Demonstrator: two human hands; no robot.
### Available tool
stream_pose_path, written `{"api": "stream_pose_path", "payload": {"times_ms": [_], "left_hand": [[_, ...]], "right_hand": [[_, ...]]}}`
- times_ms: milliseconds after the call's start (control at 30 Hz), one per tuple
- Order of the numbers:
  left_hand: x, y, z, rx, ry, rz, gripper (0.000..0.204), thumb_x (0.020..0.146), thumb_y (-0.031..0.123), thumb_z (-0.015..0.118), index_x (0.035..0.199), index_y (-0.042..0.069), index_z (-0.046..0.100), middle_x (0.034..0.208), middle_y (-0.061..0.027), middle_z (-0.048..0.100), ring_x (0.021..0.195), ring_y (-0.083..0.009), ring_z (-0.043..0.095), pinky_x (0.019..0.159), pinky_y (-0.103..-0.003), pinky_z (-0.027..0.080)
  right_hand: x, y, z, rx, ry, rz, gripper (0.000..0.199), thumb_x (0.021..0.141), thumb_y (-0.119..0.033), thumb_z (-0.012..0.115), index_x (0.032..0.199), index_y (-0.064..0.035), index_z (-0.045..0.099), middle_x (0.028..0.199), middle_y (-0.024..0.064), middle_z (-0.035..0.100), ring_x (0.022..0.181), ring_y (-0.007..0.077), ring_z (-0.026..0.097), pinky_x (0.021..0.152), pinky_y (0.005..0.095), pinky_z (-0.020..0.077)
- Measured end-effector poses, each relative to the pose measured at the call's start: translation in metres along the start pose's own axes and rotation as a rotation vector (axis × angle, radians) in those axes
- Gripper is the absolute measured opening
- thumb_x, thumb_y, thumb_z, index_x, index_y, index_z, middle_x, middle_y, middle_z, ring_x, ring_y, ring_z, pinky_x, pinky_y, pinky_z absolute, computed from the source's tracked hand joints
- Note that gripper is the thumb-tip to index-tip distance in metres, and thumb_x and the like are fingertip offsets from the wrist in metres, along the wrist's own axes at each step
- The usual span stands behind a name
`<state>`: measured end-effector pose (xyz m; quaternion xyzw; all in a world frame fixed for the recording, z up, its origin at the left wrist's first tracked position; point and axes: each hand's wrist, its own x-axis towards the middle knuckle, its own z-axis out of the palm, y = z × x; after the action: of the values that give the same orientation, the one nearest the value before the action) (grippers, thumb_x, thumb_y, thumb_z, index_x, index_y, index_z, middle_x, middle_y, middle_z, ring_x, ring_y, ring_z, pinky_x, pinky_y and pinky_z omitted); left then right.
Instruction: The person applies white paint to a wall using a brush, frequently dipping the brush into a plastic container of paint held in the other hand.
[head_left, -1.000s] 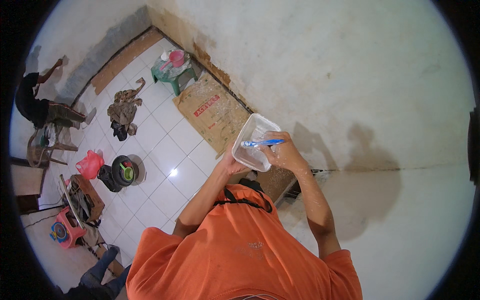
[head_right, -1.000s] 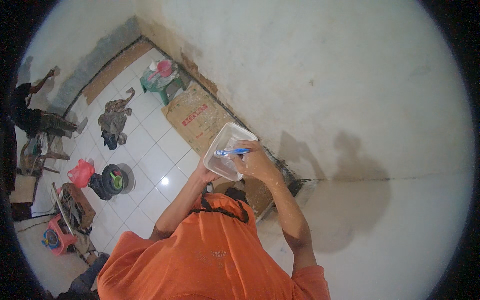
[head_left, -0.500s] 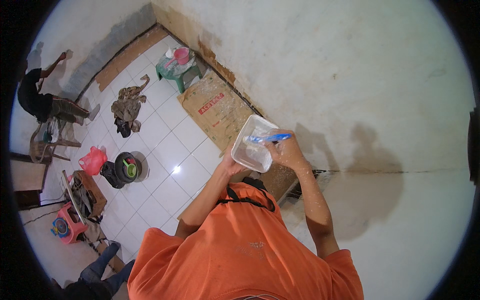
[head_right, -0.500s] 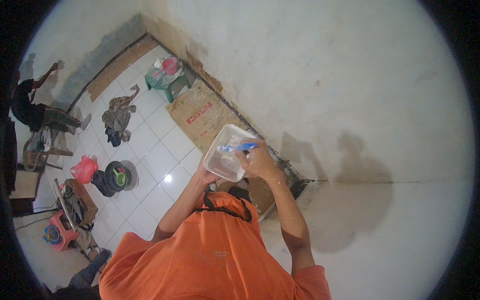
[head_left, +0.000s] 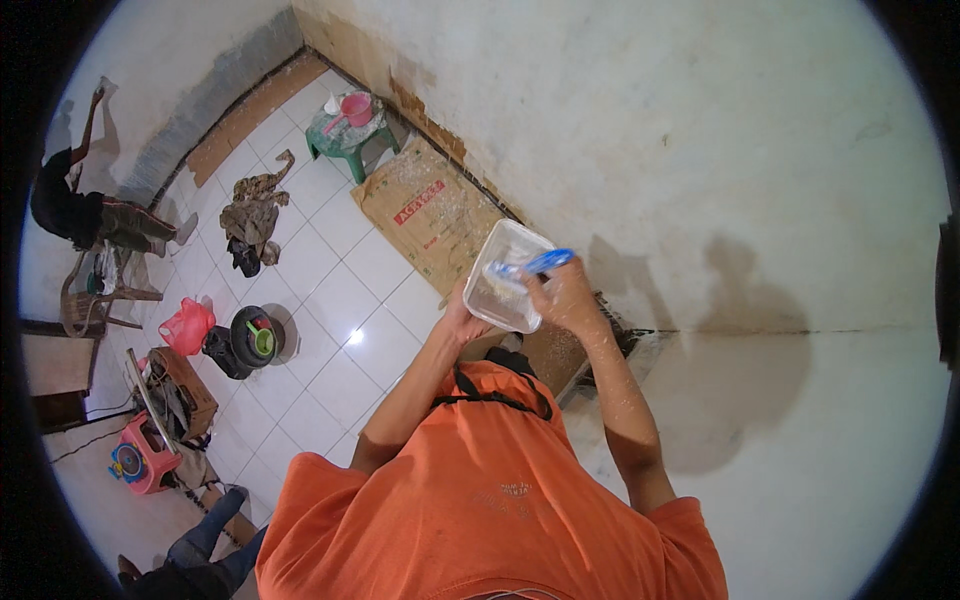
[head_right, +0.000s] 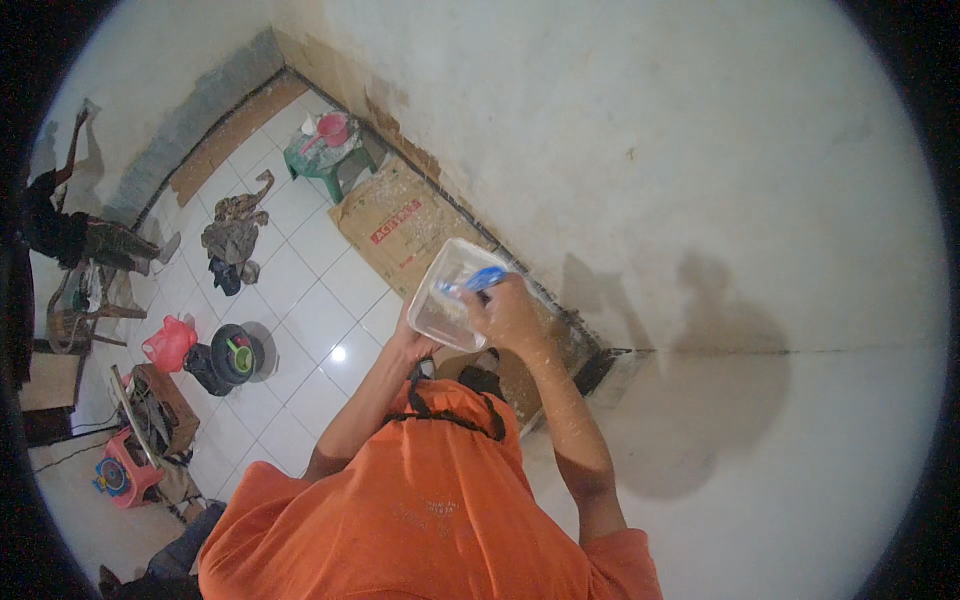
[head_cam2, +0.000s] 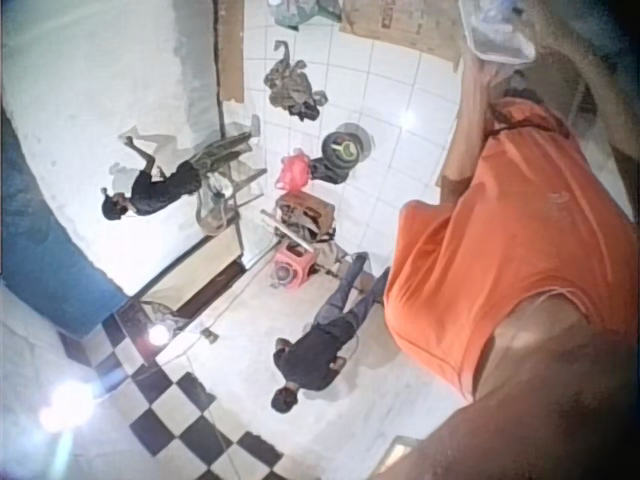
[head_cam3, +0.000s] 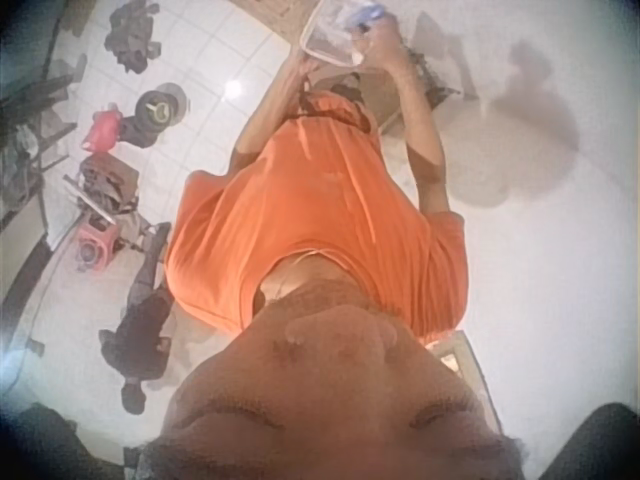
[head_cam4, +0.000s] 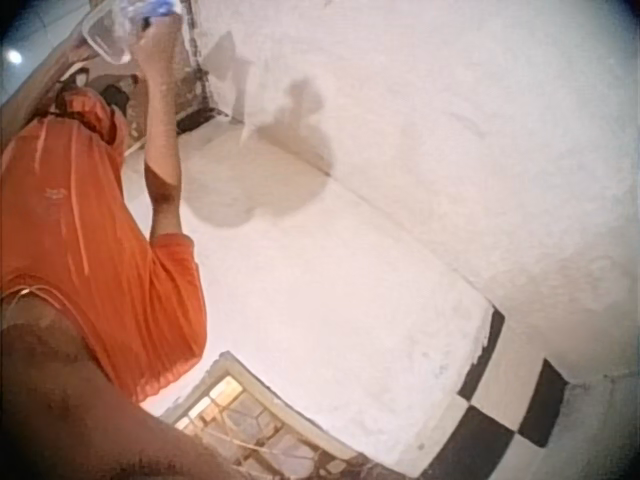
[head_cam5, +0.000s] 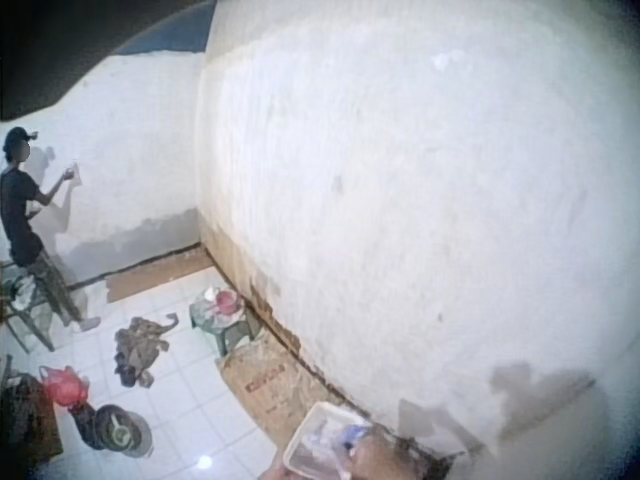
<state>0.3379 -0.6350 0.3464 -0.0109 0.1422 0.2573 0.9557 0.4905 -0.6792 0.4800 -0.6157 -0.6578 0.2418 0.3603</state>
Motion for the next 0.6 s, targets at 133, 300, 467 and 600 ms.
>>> {"api": "stream_pose_path", "payload": {"times_ms": [133,300,467,600], "left_hand": [[-0.007,-0.001,0.022,0.042,-0.025,-0.003,0.051,0.098,0.039,0.044,0.136,0.005,0.046,0.13,-0.0165,0.055,0.114,-0.0306,0.058,0.101,-0.048,0.047],[0.004,0.007,-0.005,0.015,-0.05,0.0,0.049,0.1,0.034,0.037,0.136,0.002,0.044,0.131,-0.0182,0.054,0.116,-0.0304,0.057,0.102,-0.046,0.047],[0.003,0.007,-0.002,-0.032,-0.015,-0.002,0.048,0.101,0.032,0.033,0.136,0.0,0.044,0.131,-0.0188,0.054,0.118,-0.0301,0.056,0.103,-0.044,0.046],[-0.003,0.005,0.007,0.049,-0.034,-0.027,0.054,0.1,0.041,0.036,0.138,0.003,0.043,0.133,-0.0173,0.053,0.12,-0.0305,0.055,0.104,-0.045,0.044]], "right_hand": [[0.001,0.003,-0.007,-0.133,0.127,0.089,0.018,0.083,-0.016,0.065,0.078,0.0021,0.066,0.079,0.0215,0.064,0.071,0.0389,0.062,0.067,0.0434,0.0491],[-0.011,-0.013,0.012,-0.067,-0.016,-0.057,0.019,0.082,-0.018,0.066,0.081,0.0012,0.067,0.081,0.0201,0.065,0.075,0.0385,0.063,0.069,0.0424,0.0494],[-0.012,0.006,0.003,0.032,0.063,0.041,0.017,0.081,-0.018,0.066,0.082,-0.0005,0.068,0.081,0.0192,0.066,0.076,0.0391,0.063,0.07,0.0419,0.0497],[0.006,0.009,0.002,-0.036,0.036,-0.021,0.016,0.081,-0.016,0.067,0.082,-0.0006,0.067,0.079,0.019,0.066,0.074,0.0383,0.063,0.068,0.043,0.0492]]}}
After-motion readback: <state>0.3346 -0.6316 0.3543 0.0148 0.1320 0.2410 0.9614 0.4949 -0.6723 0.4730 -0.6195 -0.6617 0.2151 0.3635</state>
